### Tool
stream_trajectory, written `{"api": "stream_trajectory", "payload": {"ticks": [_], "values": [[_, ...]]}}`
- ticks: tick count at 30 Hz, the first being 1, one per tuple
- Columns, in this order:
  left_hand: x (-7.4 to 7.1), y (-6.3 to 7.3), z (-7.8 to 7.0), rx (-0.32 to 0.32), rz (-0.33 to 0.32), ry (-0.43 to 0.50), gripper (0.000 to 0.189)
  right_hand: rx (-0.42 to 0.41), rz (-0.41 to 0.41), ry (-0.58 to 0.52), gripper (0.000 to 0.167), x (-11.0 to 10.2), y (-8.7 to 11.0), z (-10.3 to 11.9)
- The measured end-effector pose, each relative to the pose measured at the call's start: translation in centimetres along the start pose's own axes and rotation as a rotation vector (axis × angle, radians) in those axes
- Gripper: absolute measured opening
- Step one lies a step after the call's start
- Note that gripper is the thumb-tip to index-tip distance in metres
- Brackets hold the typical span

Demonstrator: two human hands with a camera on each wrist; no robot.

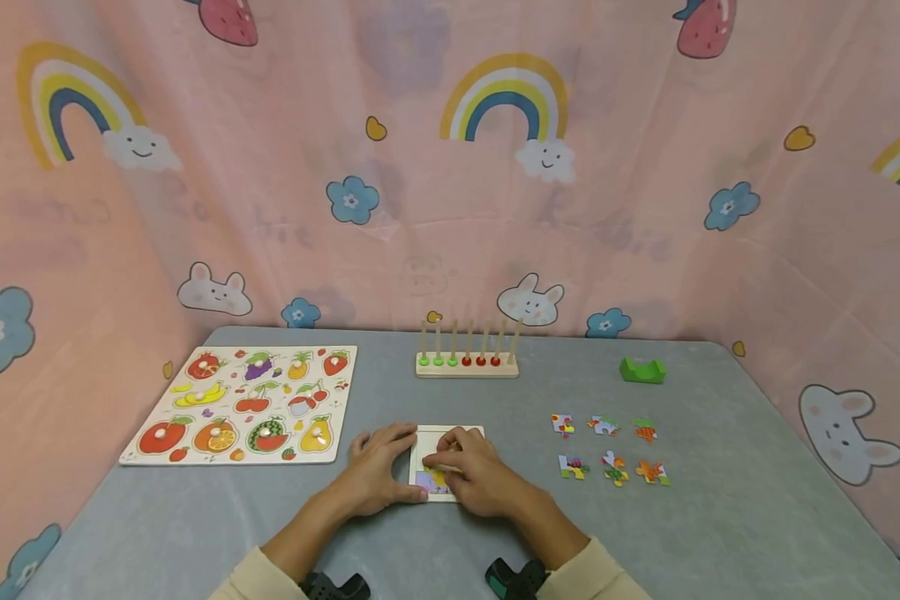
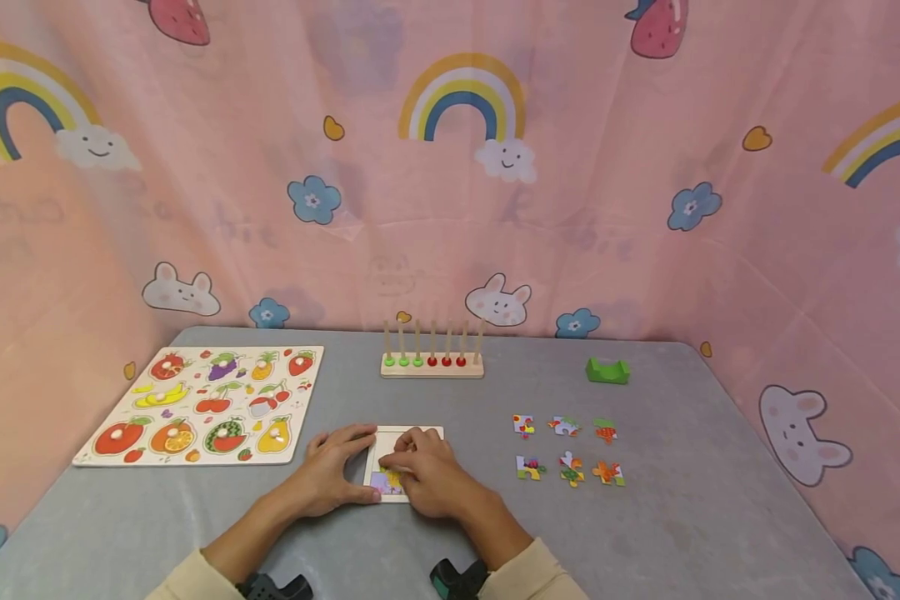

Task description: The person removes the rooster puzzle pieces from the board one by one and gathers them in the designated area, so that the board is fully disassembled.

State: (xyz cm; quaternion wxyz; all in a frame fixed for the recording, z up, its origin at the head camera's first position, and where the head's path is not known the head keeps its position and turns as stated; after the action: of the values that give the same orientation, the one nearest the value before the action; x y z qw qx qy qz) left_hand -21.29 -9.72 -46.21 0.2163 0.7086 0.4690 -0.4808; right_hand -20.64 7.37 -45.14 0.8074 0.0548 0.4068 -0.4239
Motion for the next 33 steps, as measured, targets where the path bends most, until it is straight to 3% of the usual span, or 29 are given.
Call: {"api": "stream_trajectory", "payload": {"ticks": [9, 21, 28, 33], "values": [[-0.04, 0.08, 0.0, -0.005, 0.006, 0.005, 0.081, 0.068, -0.02, -0.063, 0.028, 0.17, 0.04, -0.19], [-0.02, 0.04, -0.04, -0.008, -0.001, 0.002, 0.08, 0.031, -0.026, 0.005, 0.035, 0.35, -0.08, 0.27], [-0.01, 0.05, -0.05, -0.009, 0.001, -0.006, 0.08, 0.048, -0.059, -0.02, 0.033, 0.38, -0.11, 0.23], [-0.02, 0.11, -0.09, -0.008, 0.002, -0.011, 0.08, 0.007, -0.085, -0.025, 0.032, 0.38, 0.0, 0.37]]}}
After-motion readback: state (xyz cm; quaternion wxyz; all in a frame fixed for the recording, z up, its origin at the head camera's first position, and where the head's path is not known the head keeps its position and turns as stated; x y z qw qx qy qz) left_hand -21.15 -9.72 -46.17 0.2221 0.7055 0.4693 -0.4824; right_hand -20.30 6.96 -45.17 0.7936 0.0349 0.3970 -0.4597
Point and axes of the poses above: each hand's wrist, its own y-axis away from the middle knuckle, its own x-axis out of the palm, z = x × y, the point moved 4 cm from there along -y, towards the middle knuckle, and after that the axes turned 11 degrees about -y, right-handed, at the moved point
